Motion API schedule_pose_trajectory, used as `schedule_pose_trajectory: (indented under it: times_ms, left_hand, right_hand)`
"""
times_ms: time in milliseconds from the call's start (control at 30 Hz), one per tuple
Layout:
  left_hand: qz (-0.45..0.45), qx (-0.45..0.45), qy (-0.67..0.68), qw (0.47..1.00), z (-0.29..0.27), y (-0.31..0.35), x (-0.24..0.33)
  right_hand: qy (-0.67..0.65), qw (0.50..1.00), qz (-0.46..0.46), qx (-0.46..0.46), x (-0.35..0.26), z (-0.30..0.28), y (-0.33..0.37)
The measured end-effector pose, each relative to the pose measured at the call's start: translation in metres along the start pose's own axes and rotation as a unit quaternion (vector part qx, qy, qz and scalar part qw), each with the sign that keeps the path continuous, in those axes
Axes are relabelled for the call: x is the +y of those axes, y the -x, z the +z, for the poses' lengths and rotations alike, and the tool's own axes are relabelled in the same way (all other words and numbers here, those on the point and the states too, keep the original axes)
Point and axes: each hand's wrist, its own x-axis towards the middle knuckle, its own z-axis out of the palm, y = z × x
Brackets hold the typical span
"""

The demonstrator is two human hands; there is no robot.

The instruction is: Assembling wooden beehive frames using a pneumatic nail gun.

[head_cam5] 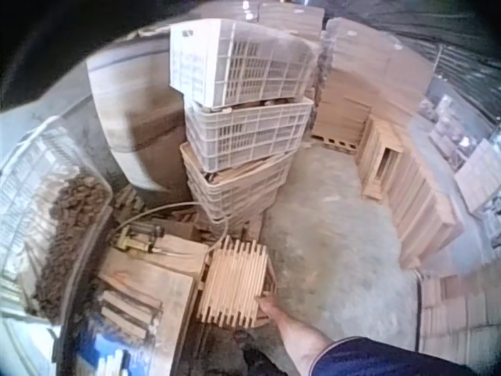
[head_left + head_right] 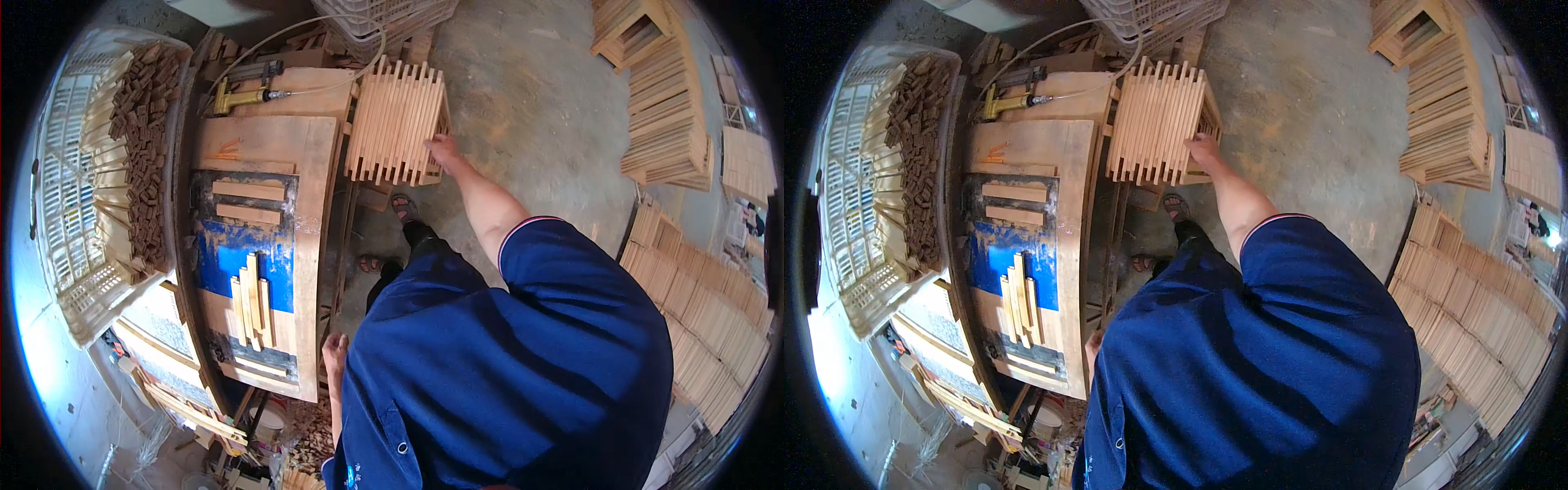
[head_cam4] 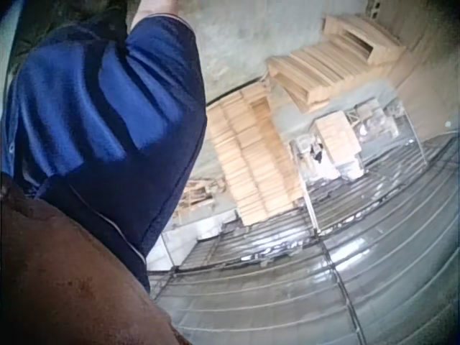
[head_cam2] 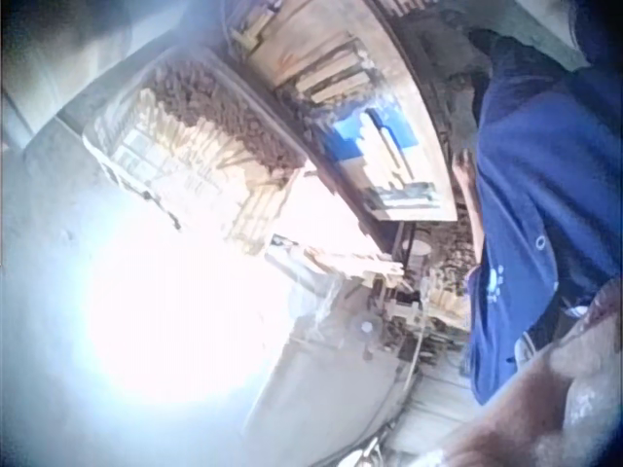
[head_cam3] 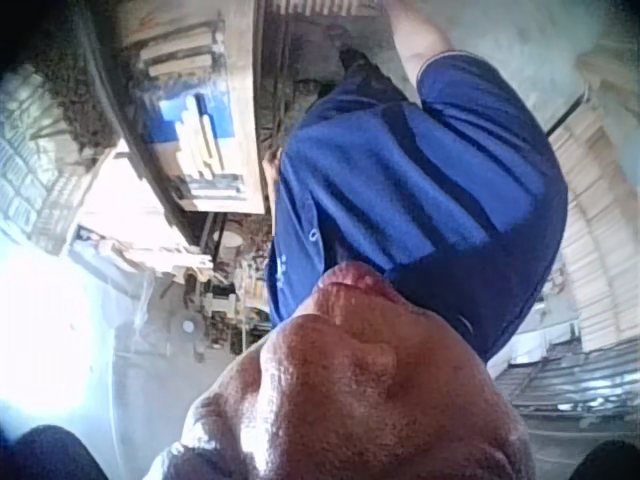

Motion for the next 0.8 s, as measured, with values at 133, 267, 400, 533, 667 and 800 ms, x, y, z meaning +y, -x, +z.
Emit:
schedule_pose_trajectory:
  times_ms: [133, 267, 400, 533, 667, 800]
  left_hand:
    - [-0.008, 0.09, 0.19, 0.978, 0.023, 0.027, -0.164]
    - [-0.053, 0.069, 0.161, 0.983, 0.031, 0.052, -0.094]
    - [0.01, 0.142, 0.056, 0.988, 0.014, 0.066, -0.032]
    - [0.019, 0.258, 0.124, 0.958, -0.063, 0.053, 0.005]
    - [0.026, 0.454, 0.119, 0.883, -0.19, 0.029, -0.002]
    - [0.036, 0.551, 0.096, 0.828, -0.314, 0.008, -0.008]
  right_hand:
    - [-0.08, 0.996, 0.005, -0.033, -0.021, 0.045, 0.01]
    - [-0.123, 0.985, -0.052, -0.111, 0.021, 0.029, -0.014]
    - [-0.108, 0.975, -0.002, -0.195, 0.025, 0.006, -0.016]
    - [0.016, 0.999, -0.046, -0.021, 0.029, -0.011, -0.067]
    - [0.259, 0.936, -0.227, 0.072, 0.041, -0.037, -0.083]
    - [0.242, 0.955, -0.167, -0.031, 0.039, -0.037, -0.015]
